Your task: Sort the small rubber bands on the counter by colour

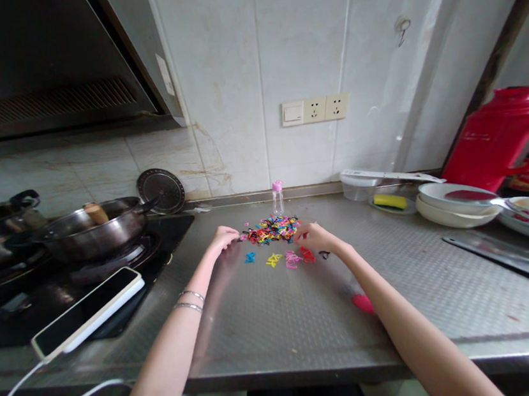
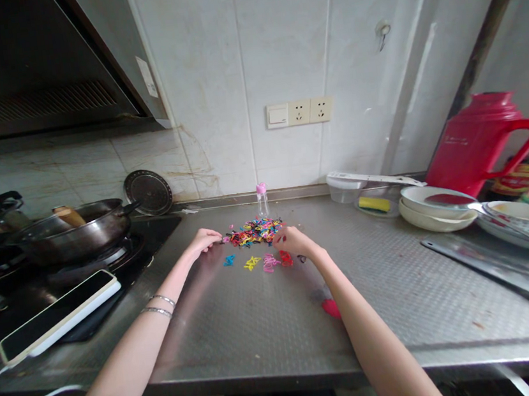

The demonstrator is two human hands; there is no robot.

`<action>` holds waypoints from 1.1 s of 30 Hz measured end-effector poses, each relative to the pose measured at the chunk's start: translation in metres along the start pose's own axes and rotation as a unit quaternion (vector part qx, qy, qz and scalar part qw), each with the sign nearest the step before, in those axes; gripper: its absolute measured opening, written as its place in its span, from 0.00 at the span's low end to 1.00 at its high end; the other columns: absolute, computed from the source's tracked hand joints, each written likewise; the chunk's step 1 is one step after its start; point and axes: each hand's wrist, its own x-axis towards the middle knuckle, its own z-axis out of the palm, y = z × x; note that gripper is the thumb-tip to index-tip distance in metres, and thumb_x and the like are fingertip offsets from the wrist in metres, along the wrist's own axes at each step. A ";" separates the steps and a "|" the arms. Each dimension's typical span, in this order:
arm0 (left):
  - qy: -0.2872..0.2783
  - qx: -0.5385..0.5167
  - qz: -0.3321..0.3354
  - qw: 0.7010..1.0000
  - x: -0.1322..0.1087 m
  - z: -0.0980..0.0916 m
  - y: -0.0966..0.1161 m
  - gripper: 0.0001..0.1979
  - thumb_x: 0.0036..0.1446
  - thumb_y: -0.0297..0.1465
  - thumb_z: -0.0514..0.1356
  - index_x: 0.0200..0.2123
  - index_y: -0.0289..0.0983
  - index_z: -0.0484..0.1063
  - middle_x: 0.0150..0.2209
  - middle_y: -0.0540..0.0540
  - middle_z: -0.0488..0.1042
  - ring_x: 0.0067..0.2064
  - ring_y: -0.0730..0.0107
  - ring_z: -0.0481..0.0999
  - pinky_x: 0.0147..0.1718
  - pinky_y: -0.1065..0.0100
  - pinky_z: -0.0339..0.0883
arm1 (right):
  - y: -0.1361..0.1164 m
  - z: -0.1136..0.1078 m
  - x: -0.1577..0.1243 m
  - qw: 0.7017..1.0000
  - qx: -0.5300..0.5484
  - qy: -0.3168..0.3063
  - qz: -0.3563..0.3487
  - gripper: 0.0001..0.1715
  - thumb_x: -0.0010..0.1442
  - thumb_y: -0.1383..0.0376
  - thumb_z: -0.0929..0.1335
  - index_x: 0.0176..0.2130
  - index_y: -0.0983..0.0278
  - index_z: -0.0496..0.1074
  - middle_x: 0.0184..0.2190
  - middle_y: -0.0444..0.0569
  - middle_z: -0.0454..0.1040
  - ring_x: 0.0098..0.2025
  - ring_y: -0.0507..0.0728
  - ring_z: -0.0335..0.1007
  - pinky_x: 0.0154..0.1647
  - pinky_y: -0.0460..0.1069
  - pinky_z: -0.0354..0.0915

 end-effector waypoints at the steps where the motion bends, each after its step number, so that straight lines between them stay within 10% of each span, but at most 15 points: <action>1: -0.008 0.017 0.004 1.000 0.000 0.000 0.001 0.12 0.39 0.31 0.61 0.31 0.32 0.75 0.11 0.55 0.58 0.14 0.81 0.54 0.12 0.78 0.43 | 0.003 -0.001 0.000 1.000 -0.003 0.017 0.003 0.11 0.46 0.69 0.63 0.27 0.65 0.75 0.27 0.44 0.75 0.30 0.50 0.68 0.34 0.42 0.61; 16: 0.016 0.123 0.080 0.989 0.001 -0.001 -0.002 0.05 0.35 0.24 0.59 0.20 0.33 0.75 0.16 0.49 0.69 0.20 0.77 0.64 0.19 0.76 0.53 | 0.013 -0.005 -0.007 0.997 -0.021 0.060 0.039 0.11 0.47 0.70 0.63 0.29 0.65 0.75 0.29 0.45 0.76 0.30 0.51 0.69 0.34 0.43 0.61; 33: -0.055 0.161 0.047 0.984 -0.011 -0.007 0.015 0.05 0.37 0.25 0.60 0.21 0.31 0.76 0.08 0.54 0.56 0.13 0.80 0.53 0.15 0.74 0.45 | 0.025 -0.009 -0.009 0.993 -0.017 0.076 0.087 0.13 0.47 0.67 0.63 0.30 0.65 0.76 0.27 0.45 0.76 0.30 0.52 0.69 0.31 0.43 0.61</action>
